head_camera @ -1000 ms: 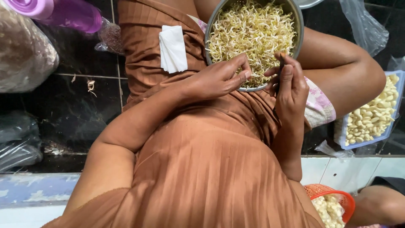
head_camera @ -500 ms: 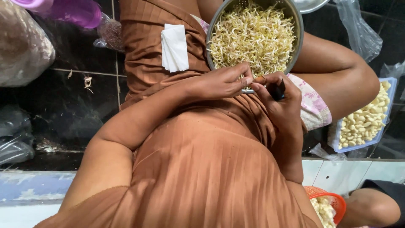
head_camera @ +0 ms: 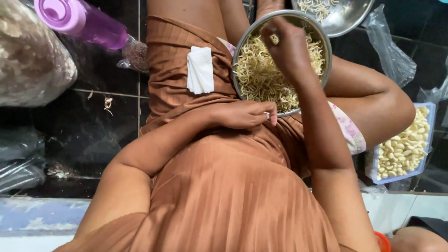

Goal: The person sits on the floor and uses a small knife to trim the ends of bean sprouts held in a metal bowl. They repeatedly pick up sprouts, cut the tips, and place them back into the bowl. Other containers of food items are visible nearby.

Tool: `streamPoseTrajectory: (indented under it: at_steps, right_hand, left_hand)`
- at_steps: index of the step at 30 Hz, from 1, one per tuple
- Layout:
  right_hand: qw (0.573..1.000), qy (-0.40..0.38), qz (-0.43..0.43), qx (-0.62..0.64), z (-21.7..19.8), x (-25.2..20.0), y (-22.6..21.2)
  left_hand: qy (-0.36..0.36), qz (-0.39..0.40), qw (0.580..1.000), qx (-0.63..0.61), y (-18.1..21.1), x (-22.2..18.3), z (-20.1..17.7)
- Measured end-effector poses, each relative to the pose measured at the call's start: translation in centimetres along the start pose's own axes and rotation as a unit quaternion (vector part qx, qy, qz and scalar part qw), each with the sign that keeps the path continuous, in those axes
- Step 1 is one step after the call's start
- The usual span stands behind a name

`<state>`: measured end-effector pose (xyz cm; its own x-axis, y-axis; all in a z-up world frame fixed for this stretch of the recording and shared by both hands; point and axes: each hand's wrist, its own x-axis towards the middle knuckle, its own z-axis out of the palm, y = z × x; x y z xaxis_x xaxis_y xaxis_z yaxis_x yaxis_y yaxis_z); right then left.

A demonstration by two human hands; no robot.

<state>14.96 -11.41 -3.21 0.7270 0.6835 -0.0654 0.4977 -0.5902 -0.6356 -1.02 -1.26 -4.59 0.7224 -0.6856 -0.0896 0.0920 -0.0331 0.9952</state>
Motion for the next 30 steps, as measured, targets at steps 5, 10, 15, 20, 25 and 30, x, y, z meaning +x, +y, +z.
streamPoseTrajectory:
  at_steps: [5, 10, 15, 20, 25, 30]
  right_hand:
    - [0.990, -0.010, -0.001, -0.144, 6.6, 1.4, 3.7]
    - [0.988, 0.001, 0.044, -0.150, 7.0, 1.3, 2.9]
    - [0.999, -0.010, 0.026, -0.043, 2.7, -0.3, -0.3]
    - [0.975, -0.003, 0.064, 0.212, -4.6, -6.6, -3.4]
    - [0.901, 0.072, 0.147, 0.402, -4.8, -13.0, -1.9]
    - [0.833, 0.087, 0.121, 0.533, -2.0, -15.5, -0.3]
  left_hand:
    - [-0.020, -0.023, 1.000, 0.007, 0.1, -0.6, 0.1]
    - [-0.019, -0.044, 0.999, 0.027, 0.9, -0.5, 0.1]
    - [0.018, -0.136, 0.989, 0.060, 3.3, -1.2, -0.8]
    - [0.093, -0.108, 0.989, 0.035, 3.1, -1.5, -0.9]
    - [0.142, -0.043, 0.988, -0.035, 1.9, -0.5, -1.3]
    - [0.151, 0.034, 0.979, -0.129, 2.6, -0.3, -1.1]
